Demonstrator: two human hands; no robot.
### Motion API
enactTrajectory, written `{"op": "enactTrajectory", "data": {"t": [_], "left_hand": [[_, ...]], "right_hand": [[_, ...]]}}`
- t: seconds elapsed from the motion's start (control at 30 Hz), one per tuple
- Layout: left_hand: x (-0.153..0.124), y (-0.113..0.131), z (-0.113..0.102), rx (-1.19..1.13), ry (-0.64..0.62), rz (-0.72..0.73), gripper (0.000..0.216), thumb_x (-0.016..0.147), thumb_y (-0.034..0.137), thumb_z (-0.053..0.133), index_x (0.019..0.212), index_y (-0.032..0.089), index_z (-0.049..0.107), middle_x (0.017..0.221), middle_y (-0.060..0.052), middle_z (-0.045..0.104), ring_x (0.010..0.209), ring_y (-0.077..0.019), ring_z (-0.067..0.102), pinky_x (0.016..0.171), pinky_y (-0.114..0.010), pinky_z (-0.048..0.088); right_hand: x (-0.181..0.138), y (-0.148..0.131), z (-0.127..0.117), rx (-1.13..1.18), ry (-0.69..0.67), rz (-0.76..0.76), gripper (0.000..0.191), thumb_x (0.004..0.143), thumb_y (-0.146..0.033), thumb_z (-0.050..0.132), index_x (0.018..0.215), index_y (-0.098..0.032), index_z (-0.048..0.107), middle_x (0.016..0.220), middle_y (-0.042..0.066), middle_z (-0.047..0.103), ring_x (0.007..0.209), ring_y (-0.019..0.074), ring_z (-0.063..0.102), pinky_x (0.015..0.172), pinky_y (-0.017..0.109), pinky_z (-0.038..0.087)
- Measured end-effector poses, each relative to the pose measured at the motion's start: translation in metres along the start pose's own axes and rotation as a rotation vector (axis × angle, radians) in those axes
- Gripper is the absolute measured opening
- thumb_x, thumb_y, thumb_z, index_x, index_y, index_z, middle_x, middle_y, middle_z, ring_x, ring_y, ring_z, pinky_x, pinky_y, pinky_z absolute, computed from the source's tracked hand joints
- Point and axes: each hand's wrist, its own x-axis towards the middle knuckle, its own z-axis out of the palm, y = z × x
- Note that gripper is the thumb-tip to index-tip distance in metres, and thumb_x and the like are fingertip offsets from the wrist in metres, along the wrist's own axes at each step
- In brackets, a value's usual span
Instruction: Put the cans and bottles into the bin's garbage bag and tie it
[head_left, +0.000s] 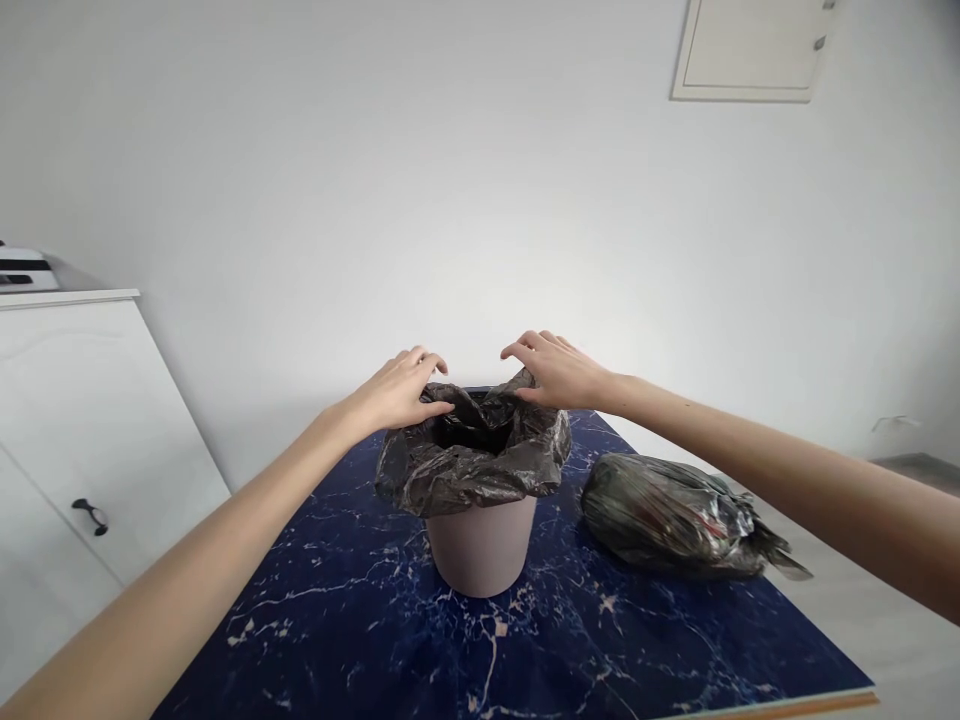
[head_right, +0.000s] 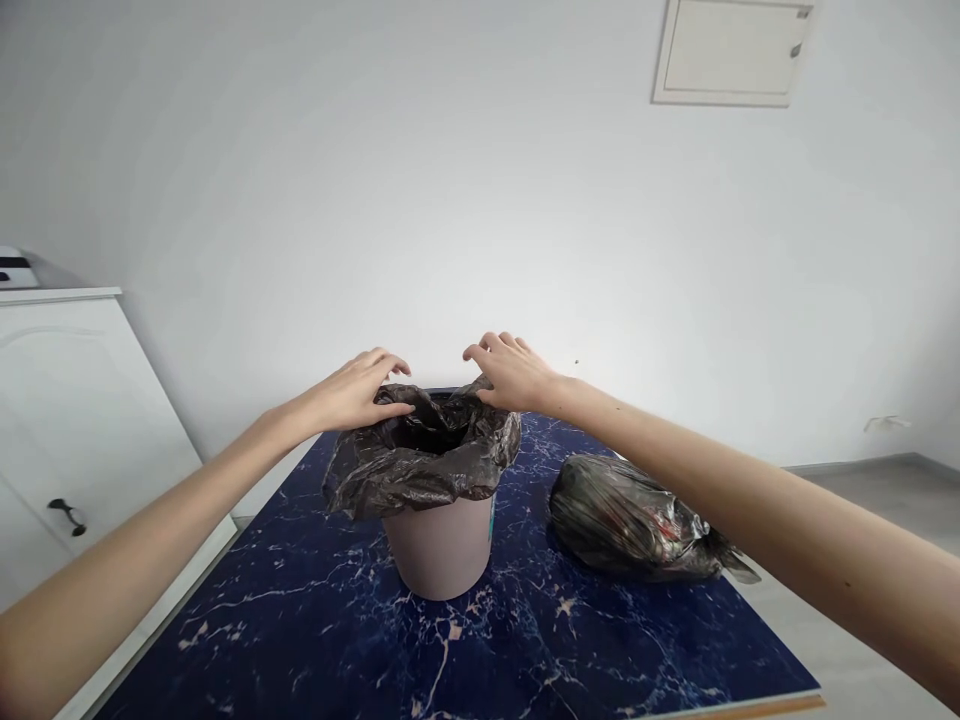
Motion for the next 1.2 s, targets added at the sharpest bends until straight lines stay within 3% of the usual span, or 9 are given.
{"op": "enactTrajectory", "data": {"t": [0.1,0.17,0.3,0.43,0.57,0.7,0.83,1.03,1.2], "left_hand": [[0.002,-0.006,0.004,-0.099,-0.054,-0.035,0.047,0.089,0.063,0.063,0.113,0.025,0.073,0.117,-0.011,0.077,0.105,-0.0295,0.070,0.085,-0.038,0.051],[0.002,-0.010,0.004,-0.123,-0.008,-0.057,0.042,0.092,0.063,0.058,0.098,0.025,0.077,0.105,-0.009,0.080,0.093,-0.0271,0.072,0.079,-0.037,0.050],[0.001,-0.019,0.007,-0.171,0.063,-0.201,0.053,0.094,0.069,0.052,0.091,0.022,0.076,0.096,-0.011,0.079,0.078,-0.0274,0.070,0.071,-0.039,0.049],[-0.002,-0.025,0.015,-0.175,0.127,-0.285,0.054,0.098,0.066,0.046,0.105,0.018,0.071,0.104,-0.015,0.077,0.091,-0.0311,0.071,0.077,-0.041,0.053],[-0.008,-0.019,0.010,-0.236,0.230,-0.124,0.046,0.100,0.059,0.048,0.119,0.021,0.066,0.130,-0.013,0.067,0.120,-0.0298,0.062,0.100,-0.044,0.051],[-0.015,-0.016,0.000,-0.222,0.122,0.090,0.031,0.089,0.043,0.064,0.115,0.027,0.069,0.132,-0.008,0.061,0.132,-0.0315,0.052,0.116,-0.051,0.042],[-0.016,-0.025,-0.002,-0.143,-0.022,0.101,0.039,0.081,0.038,0.070,0.119,0.031,0.071,0.135,-0.007,0.060,0.137,-0.0343,0.046,0.114,-0.053,0.041],[-0.011,-0.030,0.000,-0.149,0.093,0.030,0.036,0.091,0.061,0.067,0.096,0.028,0.078,0.110,-0.006,0.076,0.108,-0.0290,0.065,0.099,-0.046,0.049],[-0.006,-0.025,0.006,-0.421,0.155,-0.192,0.042,0.089,0.065,0.069,0.092,0.024,0.077,0.102,-0.006,0.080,0.097,-0.0262,0.071,0.092,-0.040,0.052]], "right_hand": [[0.001,0.012,0.009,0.020,-0.045,0.039,0.032,0.091,-0.034,0.069,0.120,-0.022,0.074,0.122,0.014,0.076,0.117,0.0385,0.066,0.098,0.055,0.052],[0.002,0.020,0.014,0.051,-0.063,0.063,0.021,0.094,-0.035,0.065,0.106,-0.024,0.079,0.111,0.010,0.080,0.108,0.0343,0.071,0.089,0.050,0.056],[0.002,0.035,0.021,0.122,-0.033,0.140,0.027,0.098,-0.037,0.057,0.100,-0.022,0.080,0.102,0.010,0.081,0.098,0.0297,0.075,0.080,0.044,0.058],[-0.005,0.040,0.023,0.184,0.017,0.212,0.040,0.101,-0.044,0.053,0.115,-0.016,0.076,0.111,0.017,0.080,0.099,0.0310,0.075,0.082,0.046,0.060],[-0.016,0.032,0.015,0.324,0.066,0.018,0.061,0.098,-0.059,0.059,0.143,-0.019,0.059,0.139,0.016,0.068,0.120,0.0284,0.068,0.098,0.042,0.059],[-0.019,0.027,0.012,0.197,0.049,-0.165,0.050,0.092,-0.046,0.067,0.137,-0.024,0.064,0.140,0.013,0.066,0.129,0.0324,0.061,0.112,0.051,0.049],[-0.015,0.033,0.020,0.113,0.071,-0.056,0.026,0.096,-0.035,0.062,0.113,-0.023,0.076,0.129,0.014,0.071,0.122,0.0352,0.063,0.109,0.058,0.046],[-0.012,0.040,0.025,0.286,0.108,0.101,0.025,0.099,-0.037,0.059,0.099,-0.022,0.078,0.114,0.012,0.078,0.108,0.0304,0.070,0.096,0.050,0.055],[-0.012,0.039,0.020,0.559,0.116,0.232,0.026,0.099,-0.041,0.061,0.099,-0.020,0.077,0.110,0.012,0.081,0.103,0.0271,0.073,0.091,0.043,0.058]]}}
